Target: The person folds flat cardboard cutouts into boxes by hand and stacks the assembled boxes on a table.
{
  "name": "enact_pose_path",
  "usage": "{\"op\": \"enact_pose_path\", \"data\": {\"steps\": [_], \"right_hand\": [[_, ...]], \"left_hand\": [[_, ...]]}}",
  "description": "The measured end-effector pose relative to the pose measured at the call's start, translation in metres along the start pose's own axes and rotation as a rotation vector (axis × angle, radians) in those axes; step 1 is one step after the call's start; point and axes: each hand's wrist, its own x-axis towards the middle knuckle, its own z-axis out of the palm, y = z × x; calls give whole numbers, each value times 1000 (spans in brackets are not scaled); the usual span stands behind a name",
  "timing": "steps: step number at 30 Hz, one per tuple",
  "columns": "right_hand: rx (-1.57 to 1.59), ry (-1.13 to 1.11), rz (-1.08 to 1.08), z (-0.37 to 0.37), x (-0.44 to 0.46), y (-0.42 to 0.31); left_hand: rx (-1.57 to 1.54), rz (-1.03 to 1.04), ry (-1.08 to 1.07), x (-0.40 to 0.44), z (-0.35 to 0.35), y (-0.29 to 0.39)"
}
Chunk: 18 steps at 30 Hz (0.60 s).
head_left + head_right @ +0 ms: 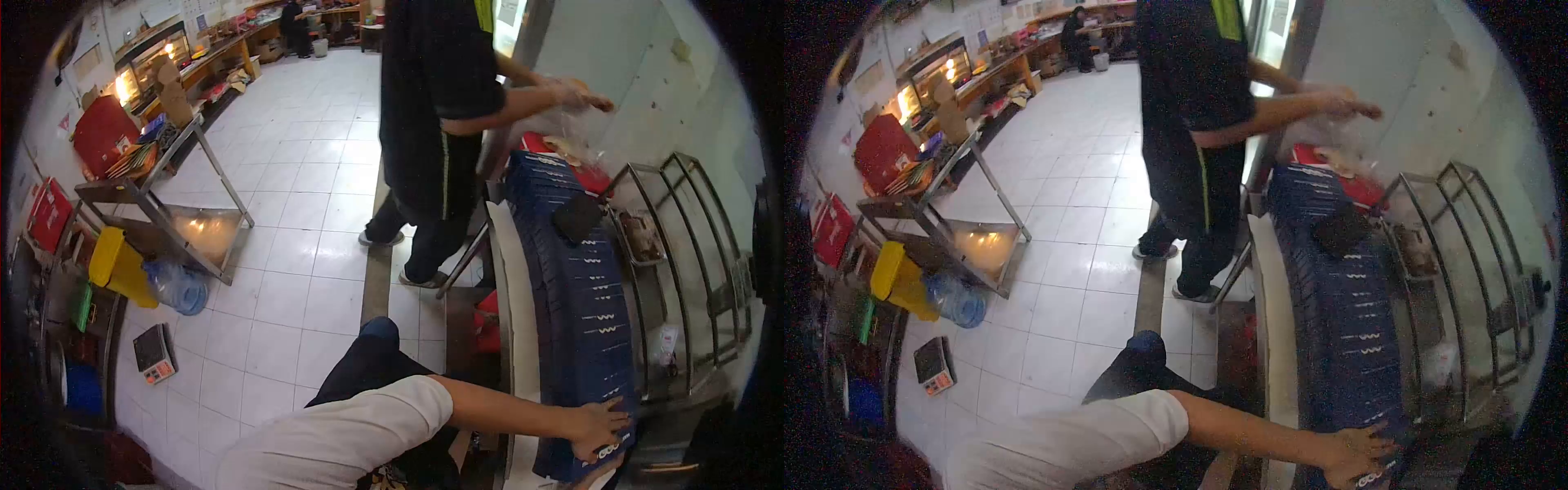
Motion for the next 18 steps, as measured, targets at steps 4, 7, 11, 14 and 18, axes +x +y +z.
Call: {"op": "enact_pose_path", "data": {"steps": [4,7,11,14,18], "right_hand": [[0,6,1,4,0,-1],[-4,9,-8,5,-1,-1],[-14,11,-18,3,-2,-2],[-14,26,-26,5,-6,-1],[-27,49,-44,9,-6,-3]], "left_hand": [[20,11,-16,3,4,-4],[8,10,-30,0,-1,1],[21,1,-11,5,8,-5],[9,-19,-18,4,3,-1],[9,-6,-55,2,-3,1]]}}
